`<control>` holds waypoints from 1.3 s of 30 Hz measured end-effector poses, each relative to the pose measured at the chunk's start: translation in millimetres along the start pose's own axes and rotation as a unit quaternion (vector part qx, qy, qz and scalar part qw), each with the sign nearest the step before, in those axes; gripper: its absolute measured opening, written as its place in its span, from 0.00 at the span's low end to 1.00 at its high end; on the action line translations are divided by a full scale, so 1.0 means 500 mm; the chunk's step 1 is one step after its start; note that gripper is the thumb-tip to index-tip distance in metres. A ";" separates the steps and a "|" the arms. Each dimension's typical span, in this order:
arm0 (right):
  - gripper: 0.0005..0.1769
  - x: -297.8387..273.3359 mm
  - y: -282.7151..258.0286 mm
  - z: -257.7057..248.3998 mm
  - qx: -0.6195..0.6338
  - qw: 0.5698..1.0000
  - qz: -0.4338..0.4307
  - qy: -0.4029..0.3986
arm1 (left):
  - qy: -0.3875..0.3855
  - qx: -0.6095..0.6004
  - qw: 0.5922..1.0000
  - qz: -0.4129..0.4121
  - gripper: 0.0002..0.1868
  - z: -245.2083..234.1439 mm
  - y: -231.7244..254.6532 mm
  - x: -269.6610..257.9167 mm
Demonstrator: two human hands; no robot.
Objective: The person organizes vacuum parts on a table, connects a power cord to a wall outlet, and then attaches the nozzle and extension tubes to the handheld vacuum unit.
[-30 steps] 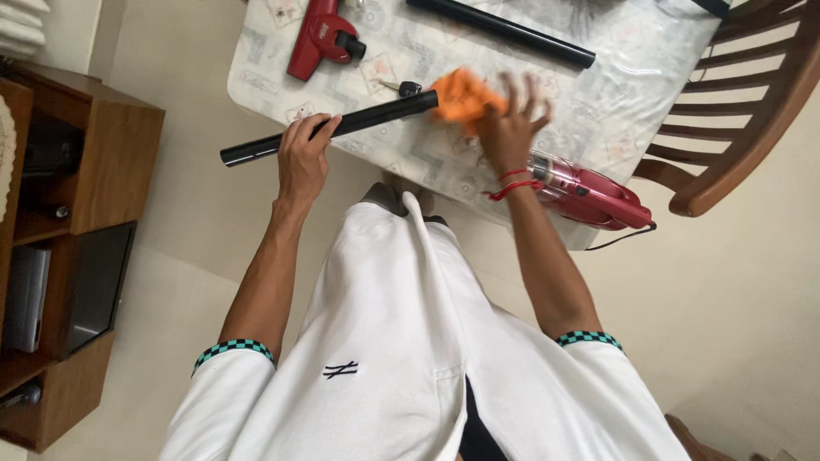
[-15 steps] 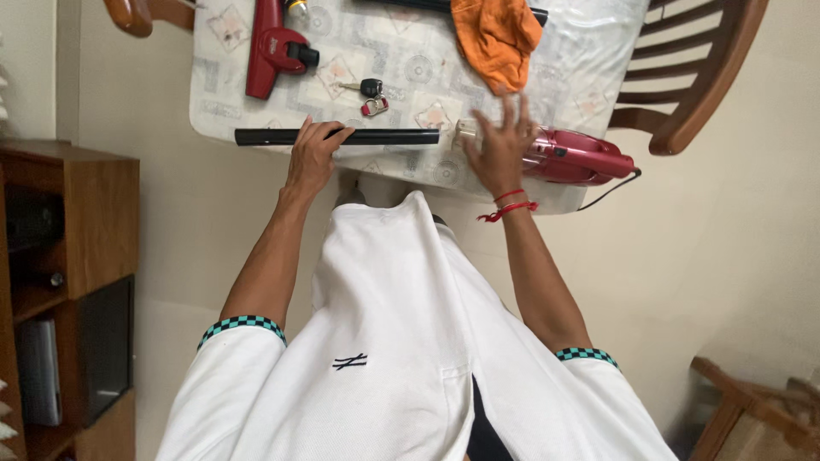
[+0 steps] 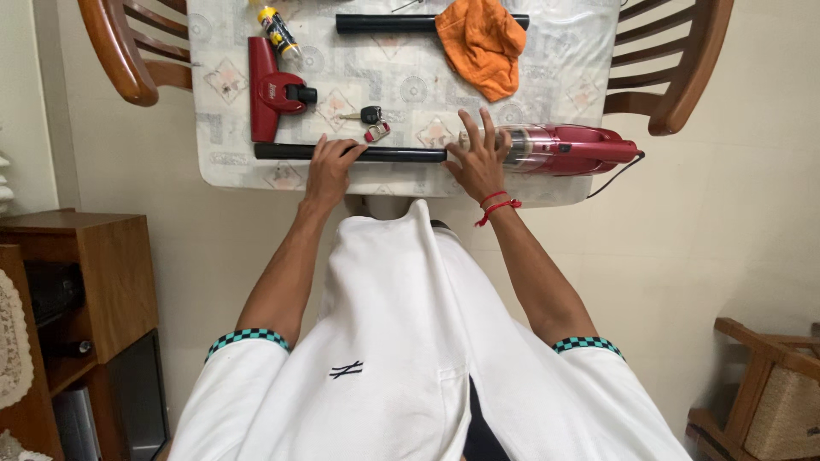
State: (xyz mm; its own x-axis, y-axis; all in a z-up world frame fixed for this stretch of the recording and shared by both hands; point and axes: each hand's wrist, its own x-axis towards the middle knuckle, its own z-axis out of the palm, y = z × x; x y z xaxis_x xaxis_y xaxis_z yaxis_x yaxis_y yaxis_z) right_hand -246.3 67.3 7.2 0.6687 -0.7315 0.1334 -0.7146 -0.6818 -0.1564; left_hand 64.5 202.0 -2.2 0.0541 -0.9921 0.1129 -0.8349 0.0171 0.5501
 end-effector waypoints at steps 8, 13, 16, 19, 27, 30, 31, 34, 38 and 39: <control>0.41 -0.012 0.026 0.017 -0.056 0.997 0.029 0.037 | -0.032 0.019 0.998 0.058 0.29 0.100 -0.003 0.043; 0.49 -0.037 0.056 -0.083 -0.089 0.993 0.078 -0.023 | -0.060 -0.007 0.990 0.124 0.33 0.139 0.085 0.091; 0.52 -0.037 0.064 -0.099 -0.087 0.992 0.074 -0.051 | -0.067 0.009 0.987 0.143 0.33 0.177 0.118 0.132; 0.50 -0.042 0.069 -0.089 -0.113 0.991 0.058 -0.038 | -0.073 0.039 0.987 0.140 0.29 0.206 0.128 0.150; 0.51 -0.095 0.072 -0.135 -0.069 0.997 0.039 -0.027 | -0.070 -0.042 0.990 0.117 0.25 0.198 0.167 0.123; 0.51 -0.088 0.083 -0.137 -0.062 0.997 0.042 -0.021 | -0.068 -0.059 0.989 0.120 0.25 0.207 0.186 0.121; 0.51 -0.090 0.084 -0.137 -0.059 0.997 0.043 -0.023 | -0.062 -0.051 0.989 0.126 0.26 0.214 0.194 0.123; 0.50 -0.095 0.087 -0.140 -0.045 0.998 0.036 -0.022 | -0.062 -0.056 0.989 0.122 0.26 0.217 0.193 0.128; 0.50 -0.098 0.089 -0.138 -0.032 0.999 0.023 -0.019 | -0.064 -0.059 0.989 0.119 0.25 0.198 0.199 0.129; 0.50 -0.100 0.089 -0.139 -0.027 0.999 0.021 -0.018 | -0.063 -0.046 0.989 0.126 0.24 0.194 0.204 0.133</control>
State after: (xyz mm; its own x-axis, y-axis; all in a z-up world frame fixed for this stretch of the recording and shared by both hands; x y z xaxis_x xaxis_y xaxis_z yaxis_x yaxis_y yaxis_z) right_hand -326.0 72.9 61.5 0.6440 -0.7594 0.0924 -0.7516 -0.6506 -0.1084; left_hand -70.2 125.8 -18.6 -0.2228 -0.9626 0.1544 -0.7591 0.2707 0.5920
